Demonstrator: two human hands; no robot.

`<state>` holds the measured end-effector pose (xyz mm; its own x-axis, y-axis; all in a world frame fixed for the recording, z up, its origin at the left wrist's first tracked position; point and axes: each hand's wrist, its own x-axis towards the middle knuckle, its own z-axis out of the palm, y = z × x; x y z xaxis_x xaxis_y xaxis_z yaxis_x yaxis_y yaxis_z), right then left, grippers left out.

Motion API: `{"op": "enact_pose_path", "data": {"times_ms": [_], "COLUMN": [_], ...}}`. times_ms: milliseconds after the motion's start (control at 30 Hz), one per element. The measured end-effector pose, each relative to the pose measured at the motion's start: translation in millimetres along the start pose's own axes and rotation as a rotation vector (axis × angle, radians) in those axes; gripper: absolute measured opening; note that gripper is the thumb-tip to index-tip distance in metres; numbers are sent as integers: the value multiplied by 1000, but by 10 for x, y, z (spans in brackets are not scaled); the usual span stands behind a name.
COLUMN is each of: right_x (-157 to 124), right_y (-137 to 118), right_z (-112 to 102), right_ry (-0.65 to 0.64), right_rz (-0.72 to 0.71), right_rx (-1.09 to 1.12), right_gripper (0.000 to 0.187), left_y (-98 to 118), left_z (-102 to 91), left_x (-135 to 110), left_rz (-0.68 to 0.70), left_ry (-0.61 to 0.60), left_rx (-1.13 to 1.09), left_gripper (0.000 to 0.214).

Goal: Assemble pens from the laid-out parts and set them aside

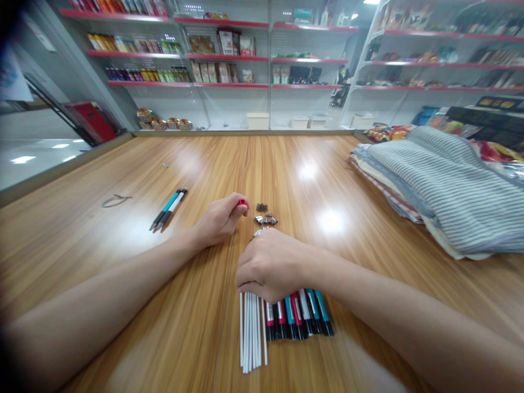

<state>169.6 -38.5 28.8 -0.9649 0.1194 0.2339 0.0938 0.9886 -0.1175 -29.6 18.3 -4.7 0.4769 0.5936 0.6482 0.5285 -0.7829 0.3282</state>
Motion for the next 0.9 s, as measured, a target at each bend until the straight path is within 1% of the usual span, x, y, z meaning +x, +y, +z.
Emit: {"op": "enact_pose_path", "data": {"times_ms": [100, 233, 500, 667, 800, 900], "right_x": [16, 38, 88, 125, 167, 175], "right_y": [-27, -50, -121, -159, -203, -191], "right_z": [14, 30, 9, 29, 69, 78], "right_ry": [-41, -55, -120, -107, -121, -83], "right_rz": [-4, -11, 77, 136, 124, 109], "right_rx": [-26, -20, -43, -97, -156, -209], "right_gripper": [20, 19, 17, 15, 16, 16], "left_y": [1, -8, -18, -16, -47, -66], "left_z": [3, 13, 13, 30, 59, 76], "left_x": [1, 2, -12, -7, -15, -21], "left_rz": [0, 3, 1, 20, 24, 23], "left_ry": [5, 5, 7, 27, 33, 40], "left_rx": [5, 21, 43, 24, -5, -3], "left_gripper": [22, 23, 23, 20, 17, 16]}}
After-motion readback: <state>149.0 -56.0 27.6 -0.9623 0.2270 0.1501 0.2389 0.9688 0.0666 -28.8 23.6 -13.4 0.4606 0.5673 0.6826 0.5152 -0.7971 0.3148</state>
